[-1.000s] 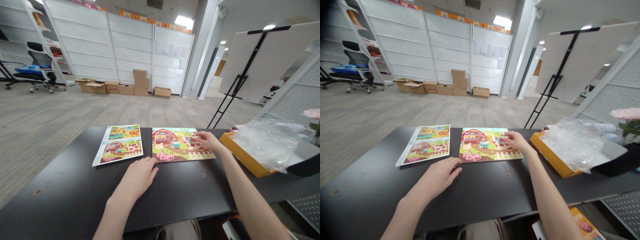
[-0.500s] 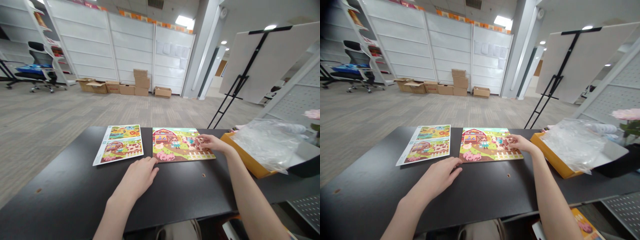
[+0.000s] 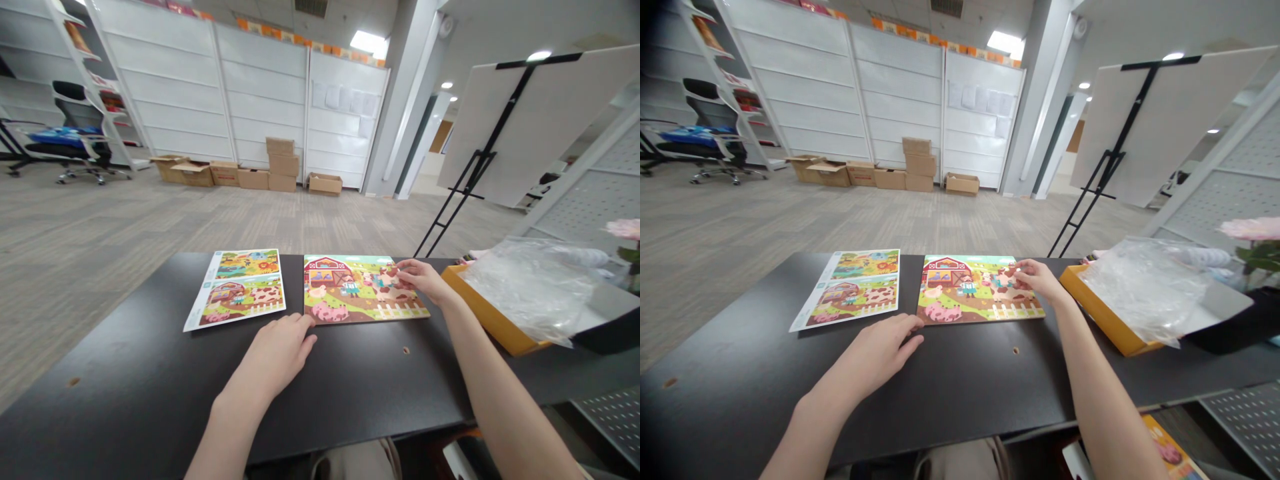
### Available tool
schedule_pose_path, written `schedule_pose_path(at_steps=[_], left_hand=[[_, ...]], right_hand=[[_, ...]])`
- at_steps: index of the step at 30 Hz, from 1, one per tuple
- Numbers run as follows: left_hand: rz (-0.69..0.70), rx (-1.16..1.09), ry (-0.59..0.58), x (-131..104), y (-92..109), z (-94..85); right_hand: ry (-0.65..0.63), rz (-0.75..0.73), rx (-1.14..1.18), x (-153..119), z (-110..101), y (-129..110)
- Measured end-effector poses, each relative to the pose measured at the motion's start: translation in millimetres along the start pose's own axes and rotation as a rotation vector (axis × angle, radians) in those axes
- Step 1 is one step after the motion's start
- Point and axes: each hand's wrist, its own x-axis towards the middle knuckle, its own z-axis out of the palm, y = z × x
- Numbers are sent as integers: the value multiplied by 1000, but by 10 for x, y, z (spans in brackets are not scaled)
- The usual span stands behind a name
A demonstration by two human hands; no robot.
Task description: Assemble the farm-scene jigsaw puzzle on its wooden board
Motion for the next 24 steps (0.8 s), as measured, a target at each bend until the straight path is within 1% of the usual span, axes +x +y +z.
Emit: schedule_pose_path(at_steps=[3, 8, 13, 19, 21, 24], left_hand=[[-6, 9, -9, -4, 14, -12], [-7, 8, -13, 1, 14, -18], [-5, 13, -11, 2, 9, -8], [-10, 15, -18, 10, 19, -1], [-11, 19, -21, 19, 24, -1], [-18, 26, -25, 24, 24, -2]], right_hand=[[41, 4, -25, 71, 79, 63], [64, -9, -92, 117, 106, 140], [99, -46, -305, 139, 117, 194], [172, -88, -666, 153, 146, 157], [180, -107, -729, 142, 159, 140], [177, -148, -754, 126, 172, 140]])
